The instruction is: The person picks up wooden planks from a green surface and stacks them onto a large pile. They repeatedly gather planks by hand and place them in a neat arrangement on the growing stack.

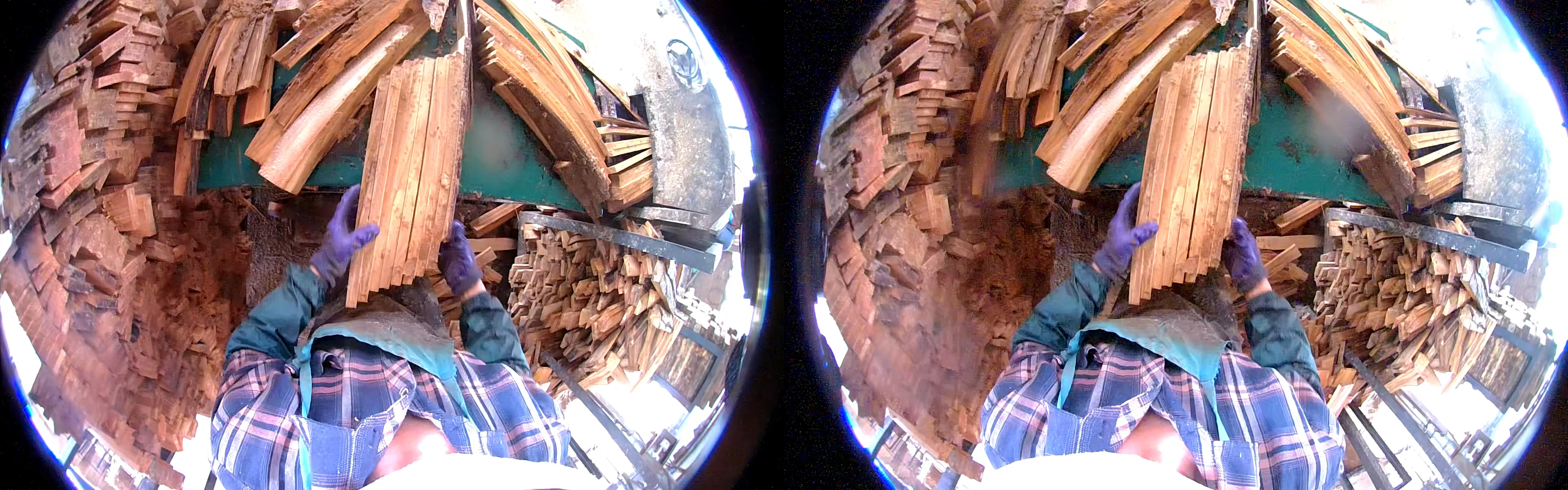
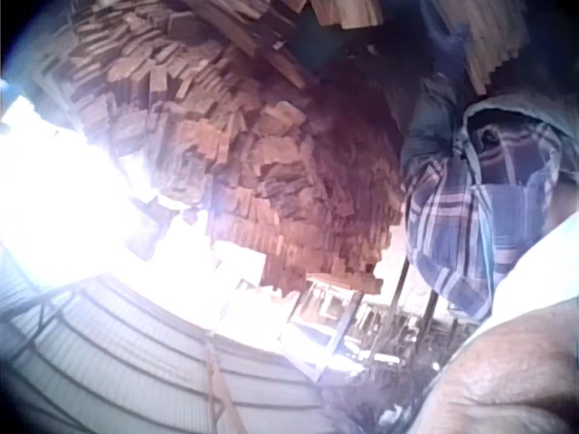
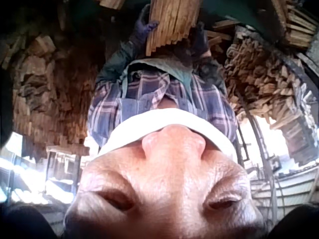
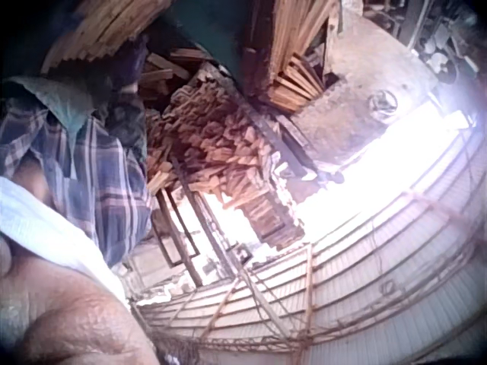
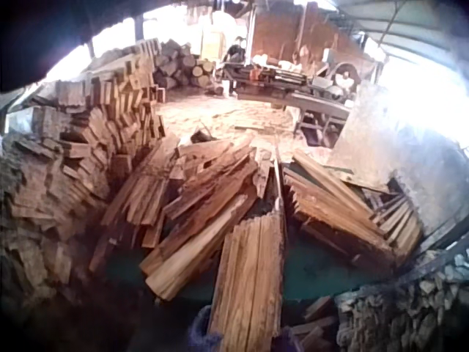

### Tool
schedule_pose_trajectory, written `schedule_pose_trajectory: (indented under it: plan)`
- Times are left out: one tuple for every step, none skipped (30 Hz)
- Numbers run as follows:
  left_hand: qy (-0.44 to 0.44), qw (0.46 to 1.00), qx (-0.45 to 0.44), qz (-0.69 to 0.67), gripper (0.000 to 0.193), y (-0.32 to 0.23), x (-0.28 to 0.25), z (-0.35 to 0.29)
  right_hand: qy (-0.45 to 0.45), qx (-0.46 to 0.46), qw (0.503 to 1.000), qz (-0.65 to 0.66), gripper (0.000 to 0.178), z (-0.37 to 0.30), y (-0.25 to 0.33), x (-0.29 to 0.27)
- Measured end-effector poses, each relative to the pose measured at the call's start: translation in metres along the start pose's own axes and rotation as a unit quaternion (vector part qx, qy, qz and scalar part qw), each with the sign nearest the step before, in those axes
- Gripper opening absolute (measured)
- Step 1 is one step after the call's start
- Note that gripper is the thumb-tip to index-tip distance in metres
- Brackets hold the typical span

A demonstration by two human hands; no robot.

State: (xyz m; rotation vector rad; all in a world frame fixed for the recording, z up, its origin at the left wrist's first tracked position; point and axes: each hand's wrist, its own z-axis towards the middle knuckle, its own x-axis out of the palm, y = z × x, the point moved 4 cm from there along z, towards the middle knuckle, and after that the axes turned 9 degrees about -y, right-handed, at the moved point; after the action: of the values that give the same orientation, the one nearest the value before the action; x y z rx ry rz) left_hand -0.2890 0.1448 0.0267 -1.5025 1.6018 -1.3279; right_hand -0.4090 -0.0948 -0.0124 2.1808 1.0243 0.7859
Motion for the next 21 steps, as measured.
schedule_pose_trajectory:
  plan:
    - [0.019,1.0,0.016,0.001,0.099,-0.002,-0.002,0.01,0.03,-0.012,0.999,-0.043,0.047,0.011,0.009,-0.003]
    - [0.021,1.0,-0.004,-0.001,0.1,0.0,-0.003,0.02,0.057,0.111,0.989,0.073,0.047,0.023,0.007,0.001]
    - [0.032,0.999,-0.011,-0.006,0.101,0.001,-0.001,0.03,0.029,0.109,0.993,-0.018,0.047,0.031,0.018,-0.006]
    - [0.044,0.999,-0.02,-0.011,0.101,0.002,0.001,0.038,0.025,0.105,0.988,-0.111,0.049,0.039,0.027,-0.005]
    - [0.047,0.998,-0.031,-0.023,0.102,0.002,0.005,0.045,-0.013,0.108,0.972,-0.208,0.052,0.045,0.034,-0.004]
    - [0.05,0.997,-0.038,-0.035,0.103,0.001,0.008,0.05,0.02,-0.009,0.983,-0.181,0.06,0.047,0.051,0.006]
    - [0.048,0.997,-0.039,-0.048,0.105,-0.002,0.01,0.05,0.048,-0.087,0.977,-0.19,0.063,0.047,0.059,0.02]
    - [0.056,0.997,-0.037,-0.043,0.105,-0.006,0.011,0.049,0.062,-0.135,0.975,-0.166,0.065,0.042,0.066,0.03]
    - [0.061,0.997,-0.024,-0.036,0.106,-0.013,0.009,0.044,0.05,-0.105,0.987,-0.115,0.066,0.039,0.065,0.039]
    - [0.074,0.997,0.008,-0.036,0.107,-0.022,0.007,0.042,0.056,-0.042,0.997,-0.038,0.065,0.033,0.063,0.046]
    - [0.084,0.994,-0.034,-0.055,0.105,-0.026,0.0,0.032,0.09,0.006,0.995,0.044,0.064,0.026,0.061,0.055]
    - [0.07,0.993,-0.08,-0.043,0.104,-0.029,-0.006,0.025,0.135,0.005,0.99,0.046,0.06,0.018,0.061,0.062]
    - [0.074,0.991,-0.102,-0.046,0.102,-0.034,-0.015,0.015,0.147,0.034,0.989,-0.005,0.059,0.011,0.059,0.065]
    - [0.055,0.987,-0.152,-0.025,0.101,-0.036,-0.021,0.007,0.142,0.073,0.986,-0.049,0.058,0.007,0.055,0.067]
    - [0.085,0.989,-0.115,-0.04,0.101,-0.042,-0.021,-0.001,0.171,0.086,0.981,0.03,0.057,0.004,0.058,0.068]
    - [0.092,0.989,-0.111,-0.034,0.101,-0.045,-0.022,-0.006,0.161,0.127,0.974,0.1,0.056,0.003,0.058,0.067]
    - [0.099,0.988,-0.114,-0.029,0.102,-0.046,-0.019,-0.011,0.173,0.156,0.956,0.178,0.056,0.007,0.058,0.069]
    - [0.098,0.991,-0.089,-0.022,0.102,-0.048,-0.015,-0.014,0.12,0.184,0.955,0.199,0.055,0.012,0.058,0.062]
    - [0.087,0.995,-0.044,-0.011,0.102,-0.053,-0.01,-0.015,0.115,0.191,0.95,0.219,0.056,0.022,0.057,0.065]
    - [0.081,0.997,0.015,-0.011,0.102,-0.059,-0.005,-0.018,0.117,0.2,0.945,0.233,0.058,0.028,0.06,0.061]
    - [0.082,0.995,0.061,0.015,0.104,-0.066,0.0,-0.018,0.041,0.028,0.993,0.105,0.051,0.046,0.068,0.059]
